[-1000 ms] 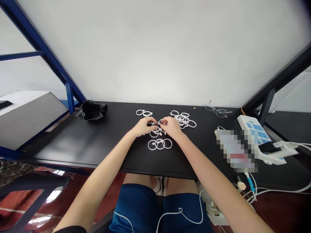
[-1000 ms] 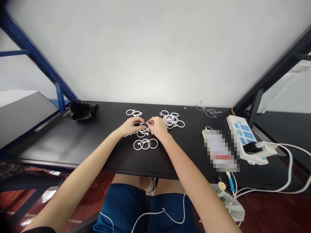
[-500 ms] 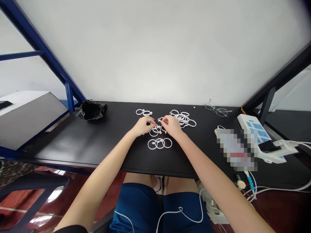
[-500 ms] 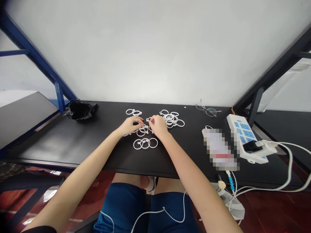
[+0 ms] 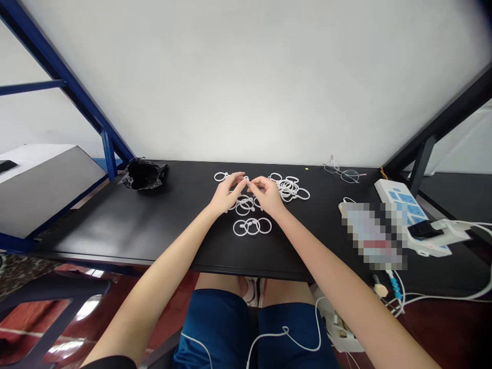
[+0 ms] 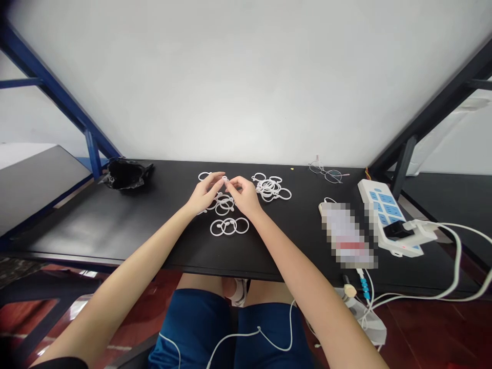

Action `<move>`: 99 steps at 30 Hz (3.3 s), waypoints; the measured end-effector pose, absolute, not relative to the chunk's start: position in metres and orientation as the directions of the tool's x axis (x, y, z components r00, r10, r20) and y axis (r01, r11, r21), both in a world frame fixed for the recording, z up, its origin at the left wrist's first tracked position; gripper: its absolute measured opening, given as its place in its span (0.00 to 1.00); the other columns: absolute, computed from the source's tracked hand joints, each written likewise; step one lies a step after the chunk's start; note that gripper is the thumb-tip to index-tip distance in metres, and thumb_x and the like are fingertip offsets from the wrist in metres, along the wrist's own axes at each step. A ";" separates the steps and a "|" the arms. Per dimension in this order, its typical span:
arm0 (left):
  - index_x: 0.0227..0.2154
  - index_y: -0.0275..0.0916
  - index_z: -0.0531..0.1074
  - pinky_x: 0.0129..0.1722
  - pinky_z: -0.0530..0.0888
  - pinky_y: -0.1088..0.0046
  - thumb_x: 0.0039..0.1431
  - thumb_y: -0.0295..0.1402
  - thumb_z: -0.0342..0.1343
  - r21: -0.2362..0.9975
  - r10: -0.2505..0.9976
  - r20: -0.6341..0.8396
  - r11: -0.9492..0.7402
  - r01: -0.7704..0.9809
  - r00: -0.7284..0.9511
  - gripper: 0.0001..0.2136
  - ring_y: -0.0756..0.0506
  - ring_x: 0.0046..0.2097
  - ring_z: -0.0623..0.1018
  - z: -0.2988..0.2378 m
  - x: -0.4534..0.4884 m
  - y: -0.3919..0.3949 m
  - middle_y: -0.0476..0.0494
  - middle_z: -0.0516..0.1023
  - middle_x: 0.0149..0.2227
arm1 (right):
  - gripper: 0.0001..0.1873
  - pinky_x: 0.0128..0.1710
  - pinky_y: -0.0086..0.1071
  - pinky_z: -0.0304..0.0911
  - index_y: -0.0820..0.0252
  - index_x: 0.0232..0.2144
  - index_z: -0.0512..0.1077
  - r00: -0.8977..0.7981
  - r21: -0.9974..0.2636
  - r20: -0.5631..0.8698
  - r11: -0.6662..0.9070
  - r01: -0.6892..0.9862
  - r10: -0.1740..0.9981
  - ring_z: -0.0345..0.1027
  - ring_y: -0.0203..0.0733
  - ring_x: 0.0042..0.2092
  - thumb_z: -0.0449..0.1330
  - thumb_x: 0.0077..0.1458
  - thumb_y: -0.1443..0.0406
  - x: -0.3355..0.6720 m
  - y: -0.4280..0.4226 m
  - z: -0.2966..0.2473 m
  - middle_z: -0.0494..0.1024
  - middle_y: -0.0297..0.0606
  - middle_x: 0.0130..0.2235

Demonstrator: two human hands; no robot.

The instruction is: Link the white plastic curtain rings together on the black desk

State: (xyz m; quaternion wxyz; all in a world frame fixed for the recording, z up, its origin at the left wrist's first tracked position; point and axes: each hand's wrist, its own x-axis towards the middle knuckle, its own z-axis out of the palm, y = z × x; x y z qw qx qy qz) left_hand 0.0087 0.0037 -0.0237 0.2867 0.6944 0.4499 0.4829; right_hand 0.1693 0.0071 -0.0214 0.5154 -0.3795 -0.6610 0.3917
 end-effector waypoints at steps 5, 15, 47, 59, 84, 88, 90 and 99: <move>0.43 0.36 0.75 0.39 0.73 0.71 0.65 0.45 0.47 0.807 0.872 0.468 -0.487 0.336 0.140 0.19 0.46 0.37 0.78 -0.018 0.012 -0.002 0.41 0.79 0.40 | 0.18 0.31 0.31 0.68 0.59 0.30 0.73 -0.240 -0.950 0.311 0.297 -0.093 0.920 0.73 0.40 0.35 0.62 0.51 0.50 0.161 0.001 -0.020 0.77 0.37 0.30; 0.30 0.37 0.73 0.34 0.68 0.73 0.65 0.47 0.43 0.768 0.875 0.464 -0.475 0.428 0.138 0.21 0.48 0.30 0.72 -0.012 0.013 -0.005 0.46 0.74 0.28 | 0.18 0.26 0.28 0.68 0.58 0.28 0.74 -0.175 -0.979 0.190 0.173 -0.110 0.966 0.73 0.41 0.36 0.63 0.49 0.49 0.161 -0.002 -0.013 0.78 0.36 0.30; 0.33 0.34 0.78 0.46 0.75 0.65 0.60 0.51 0.50 0.939 0.938 0.344 -0.343 0.035 -0.042 0.23 0.41 0.43 0.80 -0.023 0.007 0.014 0.36 0.81 0.42 | 0.15 0.23 0.25 0.67 0.59 0.25 0.73 0.015 -0.978 0.177 0.177 -0.108 0.984 0.73 0.40 0.35 0.62 0.50 0.53 0.168 0.002 -0.011 0.77 0.38 0.28; 0.28 0.34 0.76 0.42 0.75 0.66 0.59 0.52 0.51 0.965 0.964 0.260 -0.262 -0.019 -0.047 0.23 0.43 0.39 0.81 -0.019 0.009 0.011 0.37 0.81 0.36 | 0.14 0.25 0.28 0.67 0.58 0.27 0.72 -0.005 -0.982 0.186 0.186 -0.034 0.983 0.73 0.41 0.36 0.58 0.54 0.54 0.168 0.002 -0.012 0.77 0.38 0.30; 0.26 0.36 0.76 0.26 0.65 0.76 0.54 0.44 0.59 0.872 0.929 0.352 -0.370 0.320 0.115 0.14 0.52 0.25 0.69 -0.026 0.007 0.009 0.48 0.75 0.25 | 0.08 0.35 0.32 0.63 0.58 0.28 0.72 -0.227 -0.633 0.475 0.510 0.583 0.850 0.70 0.41 0.35 0.55 0.57 0.67 0.172 0.002 -0.031 0.77 0.37 0.31; 0.34 0.36 0.74 0.31 0.71 0.75 0.55 0.42 0.58 0.960 0.967 0.233 -0.246 0.137 0.101 0.13 0.49 0.32 0.76 -0.026 0.009 0.009 0.44 0.79 0.32 | 0.08 0.35 0.32 0.63 0.58 0.28 0.72 -0.233 -0.634 0.482 0.520 0.573 0.845 0.70 0.41 0.35 0.55 0.57 0.68 0.172 0.002 -0.031 0.77 0.36 0.31; 0.36 0.36 0.73 0.33 0.72 0.74 0.55 0.41 0.58 0.978 0.977 0.193 -0.199 0.064 0.086 0.13 0.48 0.34 0.77 -0.025 0.010 0.009 0.43 0.79 0.33 | 0.08 0.35 0.32 0.63 0.58 0.27 0.72 -0.231 -0.634 0.484 0.520 0.571 0.844 0.70 0.41 0.35 0.55 0.57 0.68 0.172 0.002 -0.031 0.77 0.36 0.31; 0.35 0.34 0.77 0.40 0.74 0.68 0.61 0.46 0.49 0.939 0.957 0.282 -0.261 0.223 -0.069 0.20 0.45 0.36 0.79 -0.027 -0.009 0.024 0.39 0.80 0.33 | 0.08 0.34 0.32 0.63 0.58 0.26 0.70 -0.206 -0.653 0.480 0.504 0.565 0.853 0.70 0.41 0.35 0.55 0.57 0.67 0.171 0.003 -0.031 0.77 0.36 0.30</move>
